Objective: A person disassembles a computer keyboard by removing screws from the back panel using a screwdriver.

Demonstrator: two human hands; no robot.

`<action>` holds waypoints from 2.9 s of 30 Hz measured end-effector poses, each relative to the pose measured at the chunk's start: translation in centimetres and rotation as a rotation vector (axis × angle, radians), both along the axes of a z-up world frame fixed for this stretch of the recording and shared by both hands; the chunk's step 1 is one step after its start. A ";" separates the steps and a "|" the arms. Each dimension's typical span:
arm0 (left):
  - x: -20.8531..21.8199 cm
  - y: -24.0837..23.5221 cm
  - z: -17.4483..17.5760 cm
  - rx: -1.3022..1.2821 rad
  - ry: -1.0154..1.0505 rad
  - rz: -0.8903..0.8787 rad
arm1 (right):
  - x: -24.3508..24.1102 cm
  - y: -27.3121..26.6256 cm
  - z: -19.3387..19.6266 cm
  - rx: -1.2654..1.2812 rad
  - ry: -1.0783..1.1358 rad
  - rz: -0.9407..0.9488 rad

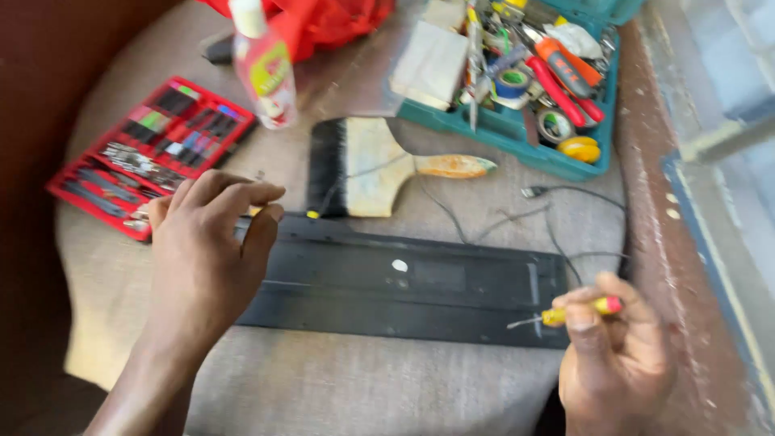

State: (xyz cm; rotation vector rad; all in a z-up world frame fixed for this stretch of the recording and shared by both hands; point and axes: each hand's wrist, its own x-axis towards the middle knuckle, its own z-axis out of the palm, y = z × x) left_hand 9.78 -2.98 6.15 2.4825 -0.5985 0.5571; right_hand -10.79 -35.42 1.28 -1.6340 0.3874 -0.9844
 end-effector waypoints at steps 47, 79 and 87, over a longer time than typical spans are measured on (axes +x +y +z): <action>-16.5 -10.1 -8.4 0.202 -0.047 -0.869 | -1.7 2.5 1.9 -0.322 0.146 0.137; -16.2 -10.3 -8.2 0.168 -0.006 -0.878 | -1.8 2.6 2.5 -0.391 0.269 0.084; -15.9 -10.5 -8.5 0.174 -0.013 -0.871 | -1.8 2.8 2.1 -0.336 0.199 0.027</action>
